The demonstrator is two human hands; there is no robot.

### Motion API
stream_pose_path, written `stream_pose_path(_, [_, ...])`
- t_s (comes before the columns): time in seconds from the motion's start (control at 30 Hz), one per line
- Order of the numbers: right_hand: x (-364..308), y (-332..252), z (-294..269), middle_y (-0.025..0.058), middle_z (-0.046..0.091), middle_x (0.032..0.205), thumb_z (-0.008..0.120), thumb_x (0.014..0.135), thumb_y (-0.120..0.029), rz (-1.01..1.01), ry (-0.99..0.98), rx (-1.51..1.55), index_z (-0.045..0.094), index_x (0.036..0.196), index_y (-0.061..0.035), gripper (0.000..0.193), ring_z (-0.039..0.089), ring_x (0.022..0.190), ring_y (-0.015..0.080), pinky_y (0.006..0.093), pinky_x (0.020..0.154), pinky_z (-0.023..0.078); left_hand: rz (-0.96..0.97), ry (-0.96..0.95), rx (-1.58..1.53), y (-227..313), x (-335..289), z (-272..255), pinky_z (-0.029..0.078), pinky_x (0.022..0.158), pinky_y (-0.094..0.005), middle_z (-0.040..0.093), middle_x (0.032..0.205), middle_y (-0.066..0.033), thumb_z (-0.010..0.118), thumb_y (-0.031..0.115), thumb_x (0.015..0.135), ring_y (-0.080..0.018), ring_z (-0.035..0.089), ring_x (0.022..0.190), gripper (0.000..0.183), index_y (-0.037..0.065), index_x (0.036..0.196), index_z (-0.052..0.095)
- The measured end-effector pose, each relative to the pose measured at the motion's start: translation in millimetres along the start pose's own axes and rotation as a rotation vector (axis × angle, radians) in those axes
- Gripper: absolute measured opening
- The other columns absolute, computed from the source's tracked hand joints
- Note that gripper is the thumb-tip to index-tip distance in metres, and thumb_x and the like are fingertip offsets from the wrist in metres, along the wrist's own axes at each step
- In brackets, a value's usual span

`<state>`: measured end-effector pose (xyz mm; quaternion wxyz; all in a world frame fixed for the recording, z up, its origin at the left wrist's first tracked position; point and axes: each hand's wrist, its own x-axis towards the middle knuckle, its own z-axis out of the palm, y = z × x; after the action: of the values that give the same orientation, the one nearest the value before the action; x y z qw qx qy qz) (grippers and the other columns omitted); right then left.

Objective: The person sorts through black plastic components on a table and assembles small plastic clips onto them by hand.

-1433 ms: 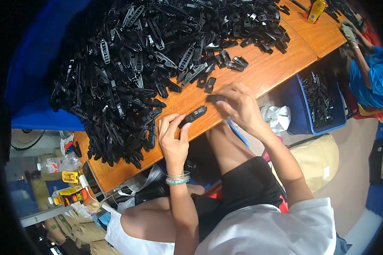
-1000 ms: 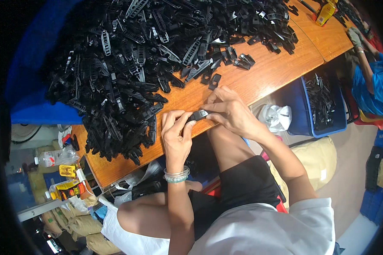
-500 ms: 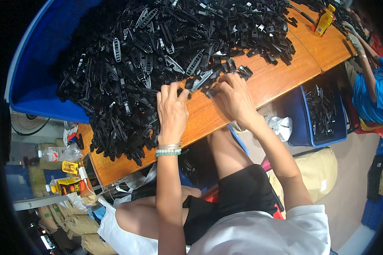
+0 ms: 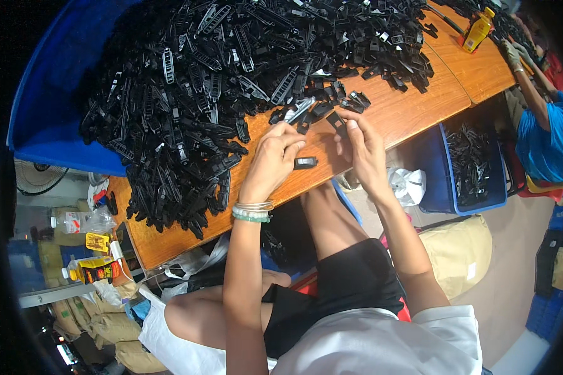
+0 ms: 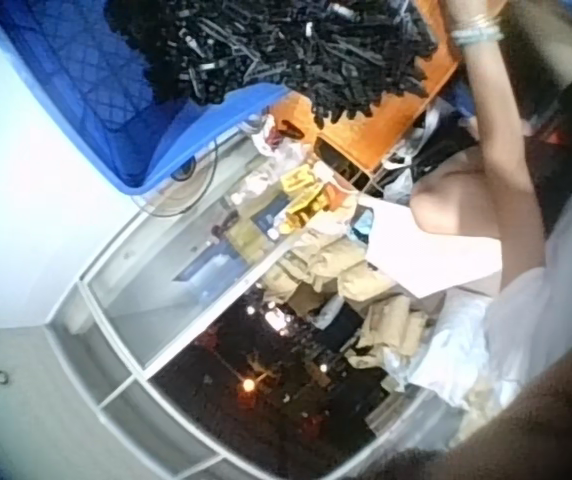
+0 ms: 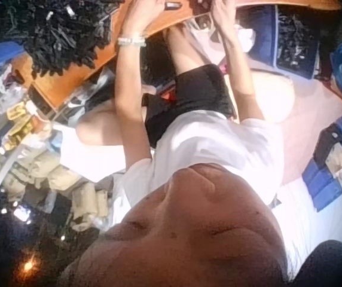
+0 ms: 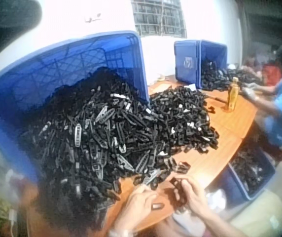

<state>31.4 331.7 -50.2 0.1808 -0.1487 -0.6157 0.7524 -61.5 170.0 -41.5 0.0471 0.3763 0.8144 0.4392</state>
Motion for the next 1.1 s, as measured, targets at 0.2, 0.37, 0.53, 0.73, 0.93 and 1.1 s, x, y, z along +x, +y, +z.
stream_pose_path(0.2, [-1, -7, -19, 0.0009, 0.058, 0.083, 0.052, 0.099, -0.019, 0.094, -0.157, -0.065, 0.057, 0.123, 0.0011, 0.032, 0.052, 0.069, 0.0059, 0.021, 0.065, 0.044, 0.008, 0.257, 0.126, 14, -33, -4, 0.047, 0.081, -0.0379, 0.059, 0.093, -0.0121, 0.074, 0.007, 0.076, -0.0293, 0.056, 0.092, 0.021, -0.004, 0.093, 0.068])
stream_pose_path(0.37, [-13, -10, -4, 0.0107, 0.061, 0.086, 0.069, 0.083, -0.013, -0.284, -0.389, -0.67, 0.066, 0.111, 0.0018, 0.031, 0.056, 0.082, 0.0227, 0.0334, 0.074, 0.045, -0.044, 0.224, 0.129, 4, -47, -4, 0.047, 0.078, -0.0366, 0.059, 0.093, -0.0108, 0.073, 0.004, 0.075, -0.0274, 0.054, 0.09, 0.022, -0.002, 0.095, 0.069])
stream_pose_path(0.53, [-9, -3, -12, 0.0103, 0.058, 0.081, 0.071, 0.08, -0.014, -0.311, -0.333, -0.746, 0.07, 0.101, -0.0001, 0.025, 0.054, 0.081, 0.0253, 0.0354, 0.075, 0.044, -0.052, 0.207, 0.073, 0, -47, -3, 0.047, 0.075, -0.0349, 0.058, 0.092, -0.0105, 0.072, 0.001, 0.076, -0.0262, 0.054, 0.088, 0.02, -0.001, 0.095, 0.069])
stream_pose_path(0.73, [-6, -5, -6, 0.0076, 0.056, 0.082, 0.07, 0.079, -0.012, -0.323, -0.325, -0.739, 0.071, 0.102, -0.0022, 0.025, 0.052, 0.081, 0.0249, 0.0351, 0.075, 0.043, -0.026, 0.192, 0.073, 1, -46, -4, 0.047, 0.074, -0.0357, 0.059, 0.092, -0.0107, 0.07, -0.002, 0.076, -0.0264, 0.054, 0.086, 0.021, 0.0, 0.097, 0.069])
stream_pose_path(0.93, [-3, -4, 9, 0.0095, 0.058, 0.088, 0.07, 0.078, -0.01, -0.426, -0.389, -0.751, 0.071, 0.1, -0.0018, 0.023, 0.054, 0.085, 0.0269, 0.0367, 0.077, 0.044, 0.024, 0.148, 0.06, 6, -43, -3, 0.046, 0.076, -0.0375, 0.06, 0.091, -0.0111, 0.069, -0.003, 0.074, -0.0291, 0.054, 0.087, 0.021, -0.001, 0.095, 0.067])
stream_pose_path(1.1, [-11, -3, 2, 0.011, 0.061, 0.096, 0.071, 0.076, -0.005, -0.237, -0.38, -0.707, 0.07, 0.1, -0.0005, 0.024, 0.059, 0.091, 0.0294, 0.0375, 0.079, 0.047, 0.005, 0.089, -0.046, -2, -45, -10, 0.048, 0.074, -0.0345, 0.062, 0.093, -0.0095, 0.075, 0.005, 0.073, -0.023, 0.056, 0.081, 0.026, -0.002, 0.097, 0.069])
